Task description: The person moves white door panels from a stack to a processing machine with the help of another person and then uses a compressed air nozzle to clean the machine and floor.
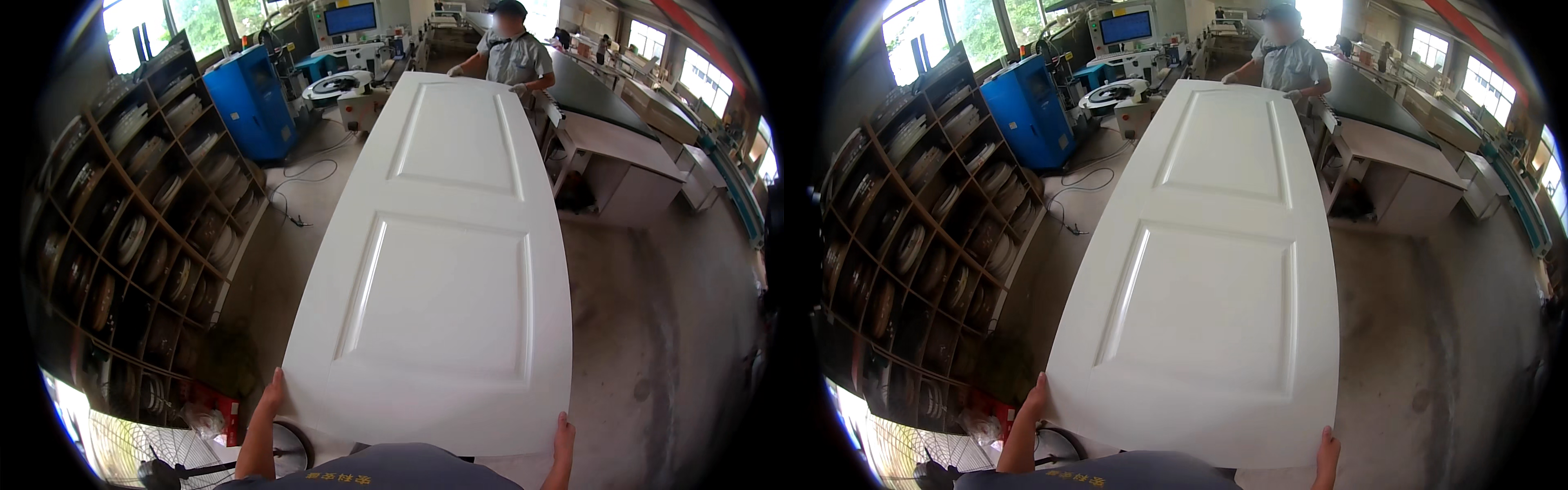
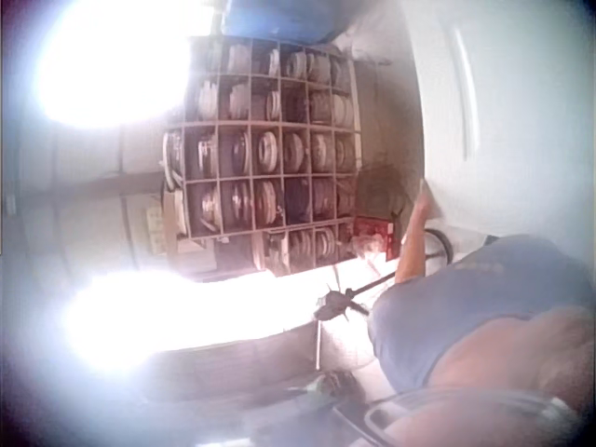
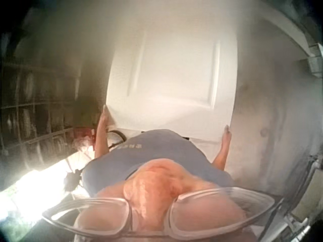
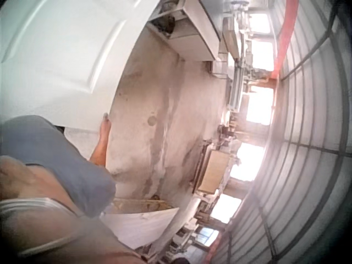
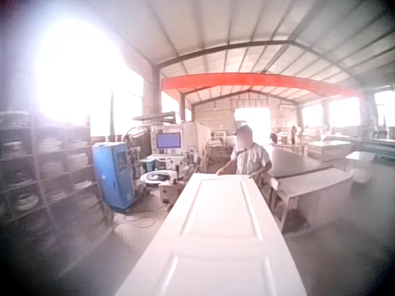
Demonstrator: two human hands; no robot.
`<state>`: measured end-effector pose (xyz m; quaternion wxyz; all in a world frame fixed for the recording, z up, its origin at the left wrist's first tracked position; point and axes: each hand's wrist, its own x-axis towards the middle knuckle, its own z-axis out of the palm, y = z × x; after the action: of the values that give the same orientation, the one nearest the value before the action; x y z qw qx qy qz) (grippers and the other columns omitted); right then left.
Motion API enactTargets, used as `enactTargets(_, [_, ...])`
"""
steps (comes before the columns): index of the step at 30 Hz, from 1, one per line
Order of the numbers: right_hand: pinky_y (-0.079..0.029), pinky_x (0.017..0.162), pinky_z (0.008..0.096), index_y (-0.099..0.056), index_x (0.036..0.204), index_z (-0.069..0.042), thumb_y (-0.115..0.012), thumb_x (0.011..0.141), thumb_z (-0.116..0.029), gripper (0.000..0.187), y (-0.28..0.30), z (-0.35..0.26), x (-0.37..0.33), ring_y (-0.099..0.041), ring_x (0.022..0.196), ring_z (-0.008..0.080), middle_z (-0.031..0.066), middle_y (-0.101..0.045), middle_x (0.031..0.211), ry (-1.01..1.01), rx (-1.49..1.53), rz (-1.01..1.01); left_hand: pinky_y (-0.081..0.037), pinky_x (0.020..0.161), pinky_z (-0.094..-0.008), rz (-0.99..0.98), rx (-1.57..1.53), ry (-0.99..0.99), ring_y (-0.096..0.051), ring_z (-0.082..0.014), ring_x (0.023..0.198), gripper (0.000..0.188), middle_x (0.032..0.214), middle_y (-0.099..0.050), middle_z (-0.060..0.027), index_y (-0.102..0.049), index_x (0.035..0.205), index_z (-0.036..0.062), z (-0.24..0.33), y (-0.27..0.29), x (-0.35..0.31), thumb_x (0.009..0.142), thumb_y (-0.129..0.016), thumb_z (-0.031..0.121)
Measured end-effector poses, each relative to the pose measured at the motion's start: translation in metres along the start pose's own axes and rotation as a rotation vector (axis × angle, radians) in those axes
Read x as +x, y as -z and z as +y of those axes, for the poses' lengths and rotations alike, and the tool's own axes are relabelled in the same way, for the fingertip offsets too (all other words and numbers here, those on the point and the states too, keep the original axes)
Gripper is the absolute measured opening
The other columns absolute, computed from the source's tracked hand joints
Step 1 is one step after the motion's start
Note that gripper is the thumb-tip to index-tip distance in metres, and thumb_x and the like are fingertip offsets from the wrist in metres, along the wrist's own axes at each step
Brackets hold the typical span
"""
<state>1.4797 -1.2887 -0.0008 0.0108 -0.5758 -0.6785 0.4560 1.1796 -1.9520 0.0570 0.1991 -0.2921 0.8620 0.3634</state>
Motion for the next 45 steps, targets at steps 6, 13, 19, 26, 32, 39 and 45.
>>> enactTargets(6, [-0.046,0.078,0.0394,-0.062,0.093,0.015,-0.052,0.095,-0.049,0.065,-0.062,-0.079,0.03,-0.059,0.085,0.026,0.0214,-0.066,0.088,0.138,0.076,0.148,-0.035,0.107,-0.0366,-0.123,-0.088,-0.086,-0.048,-0.0332,0.128,0.095,0.13,-0.054,-0.0264,-0.048,0.13,-0.0119,0.12,0.035,0.037,0.092,-0.022,0.071])
enactTargets(13, [-0.045,0.087,0.0376,-0.06,0.108,0.016,-0.048,0.094,-0.058,0.077,-0.135,-0.187,0.037,-0.058,0.095,0.0252,0.0219,-0.065,0.103,0.036,-0.13,0.069,-0.033,0.108,-0.0401,-0.101,-0.054,-0.066,-0.045,-0.0401,0.129,0.102,0.128,-0.052,-0.0336,-0.052,0.124,-0.0143,0.106,0.068,0.24,0.089,-0.017,0.075])
enactTargets(19, [-0.045,0.089,0.0374,-0.059,0.11,0.016,-0.047,0.095,-0.057,0.076,-0.182,-0.253,0.013,-0.059,0.099,0.0262,0.0221,-0.065,0.107,0.017,-0.137,0.056,-0.033,0.109,-0.0407,-0.121,-0.012,-0.027,-0.044,-0.041,0.129,0.102,0.129,-0.051,-0.0347,-0.052,0.123,-0.0155,0.155,0.106,0.294,0.09,-0.017,0.074])
enactTargets(26, [-0.043,0.096,0.0353,-0.056,0.12,0.014,-0.05,0.093,-0.059,0.077,-0.217,-0.263,0.033,-0.057,0.11,0.0264,0.0206,-0.062,0.118,0.045,-0.046,0.011,-0.032,0.109,-0.0425,-0.129,-0.01,0.007,-0.043,-0.0435,0.128,0.102,0.129,-0.049,-0.0362,-0.051,0.123,-0.0165,0.155,0.11,0.354,0.09,-0.018,0.074])
enactTargets(32, [-0.043,0.097,0.0343,-0.056,0.121,0.013,-0.05,0.093,-0.058,0.077,-0.221,-0.252,0.07,-0.057,0.112,0.0263,0.0207,-0.061,0.121,0.021,-0.075,0.014,-0.031,0.109,-0.0422,-0.151,-0.033,-0.013,-0.042,-0.0434,0.13,0.101,0.13,-0.048,-0.0358,-0.05,0.124,-0.0165,0.18,0.108,0.365,0.09,-0.02,0.074])
enactTargets(39, [-0.042,0.099,0.0363,-0.054,0.123,0.014,-0.047,0.092,-0.062,0.082,-0.23,-0.29,0.057,-0.056,0.116,0.0283,0.0225,-0.06,0.123,0.018,-0.067,0.039,-0.032,0.109,-0.0394,-0.16,-0.041,0.0,-0.044,-0.0393,0.131,0.098,0.132,-0.05,-0.0327,-0.05,0.127,-0.0147,0.212,0.106,0.351,0.091,-0.022,0.073])
enactTargets(45, [-0.041,0.099,0.0374,-0.053,0.124,0.013,-0.046,0.09,-0.066,0.087,-0.226,-0.298,0.05,-0.055,0.118,0.0314,0.025,-0.059,0.124,-0.019,-0.153,0.03,-0.03,0.11,-0.0402,-0.132,-0.009,0.034,-0.044,-0.0399,0.13,0.103,0.13,-0.05,-0.0343,-0.051,0.125,-0.0154,0.194,0.101,0.36,0.088,-0.022,0.076])
